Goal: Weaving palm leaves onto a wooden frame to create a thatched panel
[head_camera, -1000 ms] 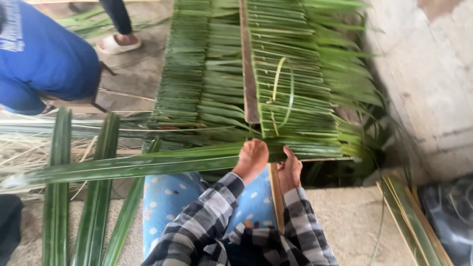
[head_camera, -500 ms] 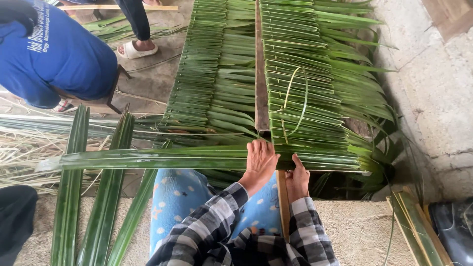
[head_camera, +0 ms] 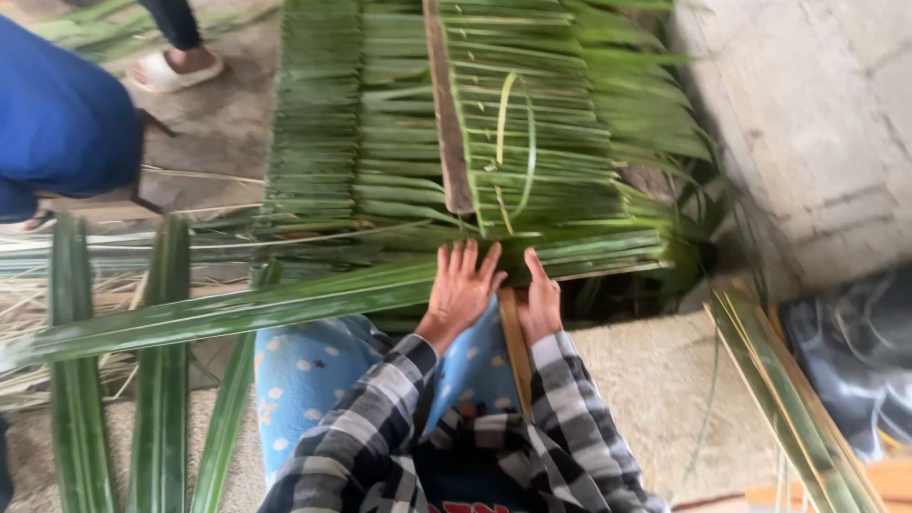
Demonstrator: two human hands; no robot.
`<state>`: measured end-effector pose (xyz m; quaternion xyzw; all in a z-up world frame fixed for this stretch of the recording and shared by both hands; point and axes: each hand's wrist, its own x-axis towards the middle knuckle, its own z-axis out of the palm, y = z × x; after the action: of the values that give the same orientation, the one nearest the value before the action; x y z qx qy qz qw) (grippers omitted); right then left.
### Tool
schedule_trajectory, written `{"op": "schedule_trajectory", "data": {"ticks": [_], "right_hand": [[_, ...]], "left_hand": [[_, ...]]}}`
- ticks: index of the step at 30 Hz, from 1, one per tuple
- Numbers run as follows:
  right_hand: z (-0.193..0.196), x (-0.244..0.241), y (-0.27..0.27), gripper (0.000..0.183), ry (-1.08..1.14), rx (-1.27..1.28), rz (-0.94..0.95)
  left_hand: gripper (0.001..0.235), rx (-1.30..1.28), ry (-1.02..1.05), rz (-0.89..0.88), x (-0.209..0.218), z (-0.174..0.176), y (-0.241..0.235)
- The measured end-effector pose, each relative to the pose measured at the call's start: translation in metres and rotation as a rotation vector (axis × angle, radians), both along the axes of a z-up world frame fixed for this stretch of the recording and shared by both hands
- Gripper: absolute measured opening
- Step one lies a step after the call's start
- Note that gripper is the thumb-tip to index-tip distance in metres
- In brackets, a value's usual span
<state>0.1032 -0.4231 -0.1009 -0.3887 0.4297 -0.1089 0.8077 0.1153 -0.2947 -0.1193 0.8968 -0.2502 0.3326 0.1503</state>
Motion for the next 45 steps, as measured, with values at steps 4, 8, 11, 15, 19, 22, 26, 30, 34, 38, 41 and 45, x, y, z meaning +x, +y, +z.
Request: {"op": "schedule_trajectory", "data": {"ticks": [4, 8, 11, 15, 19, 22, 26, 30, 34, 38, 41, 45], "right_hand": [[0.028, -0.003, 0.005, 0.065, -0.101, 0.167, 0.018], [-0.008, 0.007, -0.008, 0.068, -0.110, 0.178, 0.020], [-0.042, 0.010, -0.016, 0.068, -0.072, 0.129, -0.027], [-0.077, 0.014, -0.026, 0.065, -0.014, 0.048, -0.014], [-0.107, 0.018, -0.034, 0.066, 0.025, -0.004, -0.008], [-0.059, 0.012, -0.023, 0.068, 0.037, 0.006, -0.003], [-0.075, 0.018, -0.029, 0.073, 0.057, -0.007, 0.031], [-0.083, 0.023, -0.029, 0.058, 0.125, -0.104, 0.058], [-0.080, 0.028, -0.022, 0.049, 0.116, -0.108, 0.013], [-0.093, 0.029, -0.026, 0.048, 0.135, -0.124, 0.011], [-0.100, 0.033, -0.028, 0.048, 0.112, -0.108, 0.010], [-0.091, 0.031, -0.027, 0.038, 0.110, -0.100, 0.005]], "left_hand": [[0.047, 0.041, 0.066, 0.028, 0.000, 0.006, -0.002], [0.047, 0.062, 0.084, 0.013, 0.001, 0.002, -0.003], [0.047, 0.072, 0.095, 0.004, 0.004, -0.003, -0.001], [0.043, 0.059, 0.101, -0.006, 0.007, -0.008, -0.002], [0.032, 0.010, 0.107, -0.007, 0.006, 0.003, 0.001], [0.023, 0.075, 0.051, 0.141, 0.017, -0.028, 0.015], [0.011, 0.126, 0.034, 0.232, -0.002, -0.021, 0.020], [0.007, 0.307, 0.261, 0.408, -0.008, -0.022, 0.003], [0.015, 0.209, 0.699, 0.355, -0.001, -0.031, -0.007], [0.014, 0.055, 0.949, 0.300, 0.018, -0.040, -0.017], [0.068, -0.030, 1.041, 0.286, 0.015, -0.006, -0.035], [0.087, -0.094, 1.145, 0.232, 0.014, 0.037, -0.040]]}}
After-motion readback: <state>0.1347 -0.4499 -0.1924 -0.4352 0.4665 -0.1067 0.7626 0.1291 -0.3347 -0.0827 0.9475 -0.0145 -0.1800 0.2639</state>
